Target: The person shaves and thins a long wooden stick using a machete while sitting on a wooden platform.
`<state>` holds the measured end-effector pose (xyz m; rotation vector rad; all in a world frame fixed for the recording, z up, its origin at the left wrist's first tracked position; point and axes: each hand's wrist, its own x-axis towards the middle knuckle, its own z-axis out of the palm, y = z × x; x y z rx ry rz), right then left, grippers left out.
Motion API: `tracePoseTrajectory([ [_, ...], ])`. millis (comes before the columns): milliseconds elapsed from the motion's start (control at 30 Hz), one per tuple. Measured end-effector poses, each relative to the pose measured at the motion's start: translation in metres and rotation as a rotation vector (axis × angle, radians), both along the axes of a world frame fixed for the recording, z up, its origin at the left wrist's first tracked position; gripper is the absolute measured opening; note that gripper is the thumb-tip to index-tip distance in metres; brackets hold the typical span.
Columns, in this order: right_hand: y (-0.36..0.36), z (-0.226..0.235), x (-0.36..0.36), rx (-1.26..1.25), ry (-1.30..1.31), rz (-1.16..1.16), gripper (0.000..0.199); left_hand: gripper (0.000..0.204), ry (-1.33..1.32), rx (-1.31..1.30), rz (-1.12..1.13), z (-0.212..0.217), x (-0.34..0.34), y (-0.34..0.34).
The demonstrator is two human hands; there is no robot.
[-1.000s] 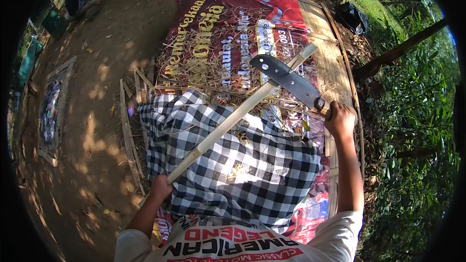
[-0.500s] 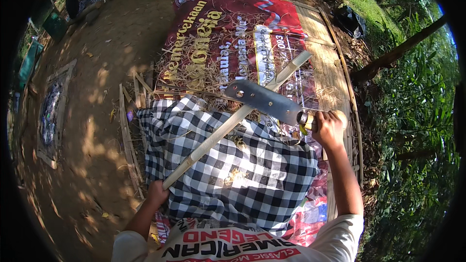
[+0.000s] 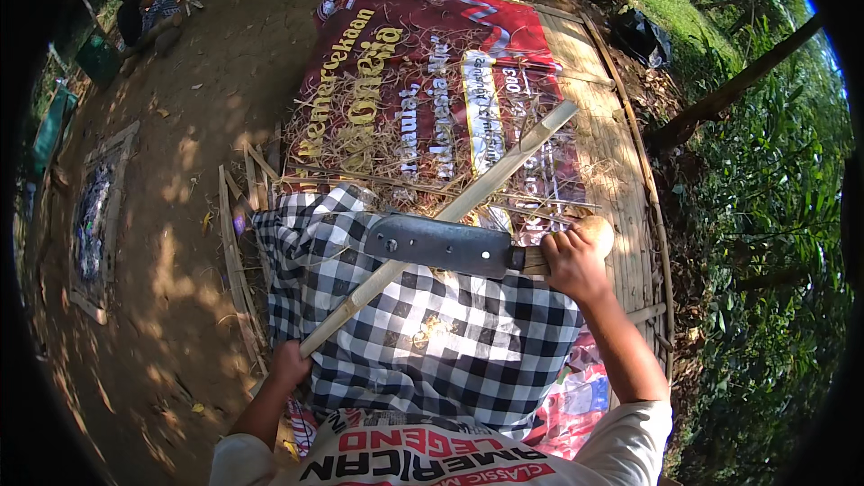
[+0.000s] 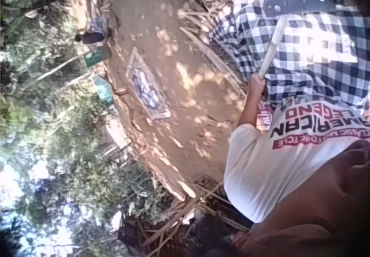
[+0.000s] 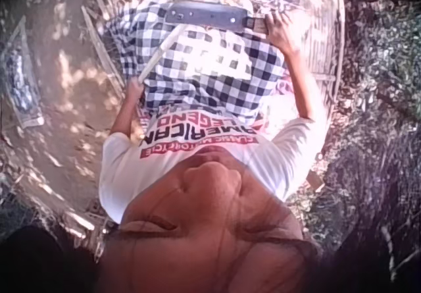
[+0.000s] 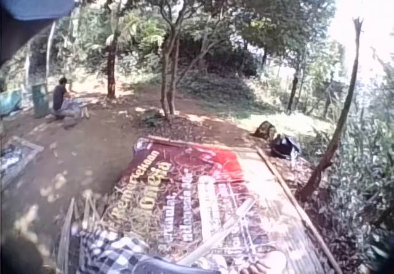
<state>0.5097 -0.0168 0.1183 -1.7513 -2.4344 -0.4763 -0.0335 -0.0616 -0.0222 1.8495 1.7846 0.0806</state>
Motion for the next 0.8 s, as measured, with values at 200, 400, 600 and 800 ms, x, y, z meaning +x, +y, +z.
tracePoseTrajectory([
  [200,-0.026,0.008,0.109,0.208,-0.011,-0.624,0.01,0.019,0.075,0.021,-0.065,-0.004,0.008,0.007],
  [400,-0.056,0.006,0.072,0.137,0.043,-0.654,0.005,0.018,0.062,0.037,-0.081,-0.007,0.0,0.011],
  [600,-0.047,-0.011,-0.018,-0.01,0.267,-0.292,0.017,0.016,0.015,0.073,-0.045,-0.01,-0.003,0.001],
  [800,-0.046,-0.024,-0.092,-0.116,0.456,-0.22,0.026,0.018,-0.108,0.068,-0.015,-0.001,-0.006,-0.001],
])
